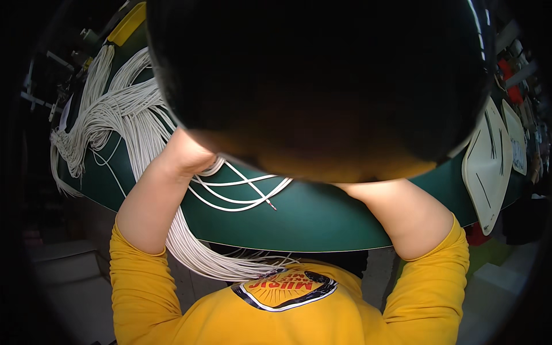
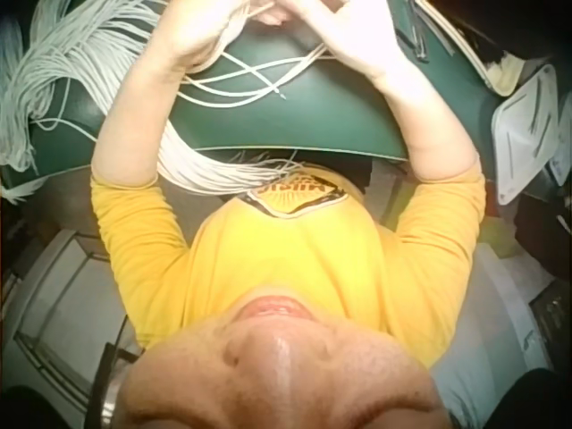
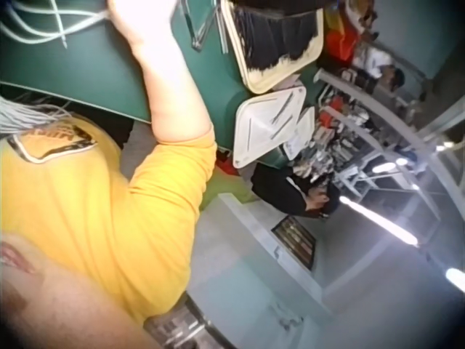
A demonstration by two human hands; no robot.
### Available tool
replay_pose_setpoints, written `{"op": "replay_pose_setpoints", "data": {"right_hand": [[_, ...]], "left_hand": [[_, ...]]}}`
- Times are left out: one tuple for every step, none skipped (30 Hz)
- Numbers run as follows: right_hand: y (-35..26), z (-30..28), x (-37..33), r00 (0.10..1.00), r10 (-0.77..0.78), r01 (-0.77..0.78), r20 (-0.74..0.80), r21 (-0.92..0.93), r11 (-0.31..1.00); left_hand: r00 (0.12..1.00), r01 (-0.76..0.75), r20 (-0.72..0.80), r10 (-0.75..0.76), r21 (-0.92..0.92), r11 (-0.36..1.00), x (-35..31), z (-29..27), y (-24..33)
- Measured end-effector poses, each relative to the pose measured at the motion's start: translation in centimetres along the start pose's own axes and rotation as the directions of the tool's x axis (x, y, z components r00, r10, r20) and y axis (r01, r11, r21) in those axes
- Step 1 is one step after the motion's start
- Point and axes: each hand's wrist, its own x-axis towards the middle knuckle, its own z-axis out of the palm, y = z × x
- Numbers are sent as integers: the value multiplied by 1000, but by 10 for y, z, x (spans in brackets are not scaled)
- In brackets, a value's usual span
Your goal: The person gathers and sorts white wires on a workbench, attaches small sleeves onto the wire ends under a desk lamp, and passes a tray of parts across the table.
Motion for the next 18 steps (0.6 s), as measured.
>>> {"op": "replay_pose_setpoints", "data": {"right_hand": [[0,0,0,998,55,-54,-24,42,998],[0,2,0,997,58,-54,-50,86,995],[1,3,1,995,63,-53,-76,130,990],[2,5,1,992,68,-50,-103,174,984],[1,4,1,993,62,-45,-101,160,986],[2,4,1,994,59,-44,-96,152,987],[3,4,2,994,57,-43,-91,143,989],[8,1,2,998,13,-3,-59,158,987],[9,-2,2,999,-14,21,-45,165,986],[11,-3,2,999,-36,40,-29,178,983],[10,-5,3,999,-38,38,-4,184,982],[8,-4,3,999,-39,37,5,187,982],[6,-4,3,999,-38,34,17,189,981],[2,1,2,999,-21,28,-34,222,975],[2,2,1,998,-10,24,-61,234,972],[2,2,1,996,-2,23,-88,247,969],[8,1,0,995,11,11,-96,230,973],[7,1,0,995,17,6,-97,226,974]], "left_hand": [[995,-96,43,89,202,975,1,-2,1],[992,-115,69,103,204,972,1,-4,2],[989,-133,95,115,203,970,1,-6,3],[985,-150,121,127,202,968,2,-8,4],[985,-146,116,124,198,969,2,-7,3],[986,-145,111,125,194,970,1,-8,4],[986,-145,108,126,188,971,0,-8,5],[979,-169,144,147,153,974,0,-9,6],[974,-183,164,159,138,973,1,-9,6],[969,-192,178,169,122,974,1,-9,5],[967,-230,151,204,180,957,2,-9,2],[963,-263,127,238,237,935,2,-9,0],[963,-263,129,238,237,935,2,-9,0],[967,-248,115,226,242,938,2,-8,-1],[971,-234,105,214,246,941,3,-8,-1],[970,-236,110,215,244,941,4,-8,-1],[974,-221,97,204,218,951,5,-8,-1],[978,-205,77,193,195,959,5,-8,-1]]}}
